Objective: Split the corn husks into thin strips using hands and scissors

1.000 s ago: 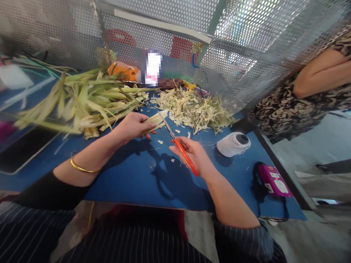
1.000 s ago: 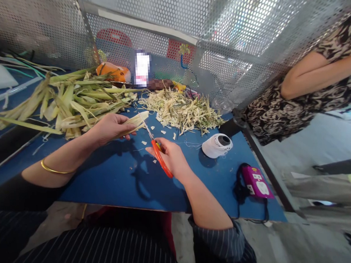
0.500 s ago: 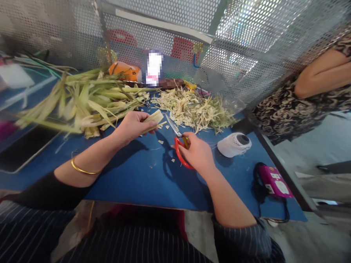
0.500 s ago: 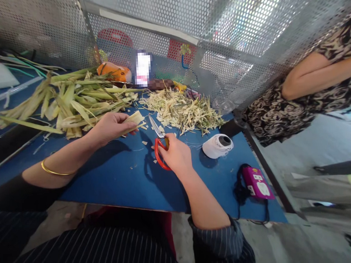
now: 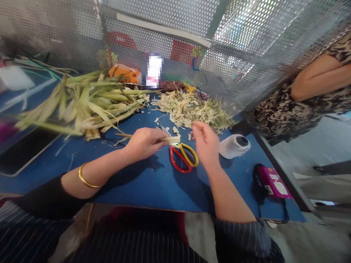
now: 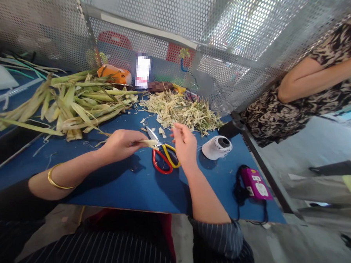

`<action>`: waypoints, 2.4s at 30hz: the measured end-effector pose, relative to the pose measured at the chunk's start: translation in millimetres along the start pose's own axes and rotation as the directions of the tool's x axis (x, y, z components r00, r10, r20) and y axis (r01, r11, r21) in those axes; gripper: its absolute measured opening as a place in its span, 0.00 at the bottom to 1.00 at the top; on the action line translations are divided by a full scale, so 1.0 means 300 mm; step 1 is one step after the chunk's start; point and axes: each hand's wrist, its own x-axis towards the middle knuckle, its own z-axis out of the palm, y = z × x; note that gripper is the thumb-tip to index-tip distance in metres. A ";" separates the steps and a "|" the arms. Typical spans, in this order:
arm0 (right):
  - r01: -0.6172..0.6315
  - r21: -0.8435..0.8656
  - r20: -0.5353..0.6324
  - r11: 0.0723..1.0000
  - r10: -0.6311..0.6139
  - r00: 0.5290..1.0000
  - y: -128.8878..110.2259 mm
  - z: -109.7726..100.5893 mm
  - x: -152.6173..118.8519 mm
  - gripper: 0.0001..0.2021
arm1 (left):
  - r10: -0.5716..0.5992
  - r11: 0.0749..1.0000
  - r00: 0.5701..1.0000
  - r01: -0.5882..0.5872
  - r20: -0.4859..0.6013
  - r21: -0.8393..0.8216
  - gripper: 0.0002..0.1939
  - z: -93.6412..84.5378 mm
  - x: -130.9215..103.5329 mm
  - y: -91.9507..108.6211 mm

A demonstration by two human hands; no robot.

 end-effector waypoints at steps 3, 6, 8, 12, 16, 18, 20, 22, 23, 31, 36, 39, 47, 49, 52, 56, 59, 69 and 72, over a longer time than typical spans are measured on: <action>-0.332 0.327 0.295 0.885 0.238 0.925 -0.001 0.019 -0.003 0.17 | 0.179 0.983 0.983 -0.179 -0.024 0.035 0.11 0.012 -0.007 0.000; -0.544 0.396 0.618 0.740 0.223 0.754 -0.017 0.042 -0.036 0.17 | 0.344 0.934 0.937 -0.335 -0.060 0.123 0.13 0.019 -0.009 0.008; -0.583 0.442 0.672 0.682 0.179 0.719 -0.027 0.050 -0.054 0.15 | 0.398 0.907 0.913 -0.379 -0.084 0.183 0.14 0.017 -0.005 0.015; -0.621 0.458 0.714 0.636 0.153 0.683 -0.033 0.046 -0.063 0.14 | 0.437 0.886 0.886 -0.395 -0.153 0.245 0.15 0.010 0.005 0.015; -0.570 0.476 0.674 0.670 0.139 0.726 -0.028 0.043 -0.061 0.12 | 0.456 0.879 0.864 -0.399 -0.215 0.261 0.11 0.014 0.002 0.008; -0.529 0.509 0.595 0.679 0.167 0.786 -0.025 0.047 -0.058 0.10 | 0.408 0.907 0.869 -0.351 -0.281 0.232 0.10 0.015 -0.003 0.013; -0.476 0.536 0.482 0.697 0.210 0.851 -0.023 0.051 -0.055 0.09 | 0.256 0.967 0.877 -0.224 -0.407 0.125 0.09 0.014 -0.005 0.023; -0.414 0.530 0.381 0.740 0.229 0.896 -0.024 0.055 -0.054 0.07 | -0.032 0.994 0.865 -0.025 -0.500 -0.107 0.05 0.016 -0.002 0.030; -0.387 0.507 0.353 0.770 0.224 0.908 -0.025 0.057 -0.056 0.07 | -0.190 0.964 0.856 0.069 -0.481 -0.257 0.06 0.019 0.002 0.032; -0.013 0.065 0.275 0.998 -0.005 0.961 -0.056 0.089 -0.112 0.09 | -0.552 0.438 0.823 0.425 0.136 -0.792 0.16 0.079 0.012 0.034; -0.229 0.209 0.374 0.951 0.139 0.917 -0.058 0.088 -0.105 0.11 | -0.550 0.399 0.820 0.423 0.157 -0.813 0.13 0.088 0.004 0.025; -0.355 0.295 0.475 0.887 0.186 0.860 -0.061 0.084 -0.094 0.11 | -0.534 0.376 0.826 0.422 0.179 -0.825 0.10 0.082 0.002 0.021; -0.196 0.298 0.330 0.934 0.092 0.940 -0.039 0.076 -0.080 0.12 | -0.566 0.542 0.812 0.497 0.143 -0.677 0.10 0.087 -0.005 0.032; -0.185 0.259 0.281 0.948 0.109 0.953 -0.029 0.080 -0.076 0.14 | -0.527 0.641 0.841 0.486 0.120 -0.594 0.10 0.096 -0.011 0.035; -0.191 0.225 0.266 0.955 0.129 0.955 -0.021 0.085 -0.072 0.15 | -0.473 0.719 0.875 0.452 0.105 -0.528 0.10 0.108 -0.019 0.038; -0.282 0.334 0.298 0.899 0.183 0.937 -0.021 0.081 -0.066 0.12 | -0.502 0.636 0.847 0.498 0.175 -0.589 0.11 0.107 -0.018 0.042; -0.330 0.386 0.310 0.861 0.216 0.926 -0.025 0.076 -0.063 0.11 | -0.533 0.517 0.809 0.543 0.248 -0.662 0.14 0.105 -0.013 0.043; -0.327 0.381 0.342 0.865 0.197 0.919 -0.026 0.075 -0.065 0.11 | -0.555 0.454 0.784 0.566 0.278 -0.688 0.10 0.109 -0.007 0.050; -0.386 0.309 0.465 0.869 0.216 0.859 -0.024 0.078 -0.070 0.14 | -0.570 0.461 0.791 0.533 0.223 -0.710 0.11 0.107 -0.008 0.043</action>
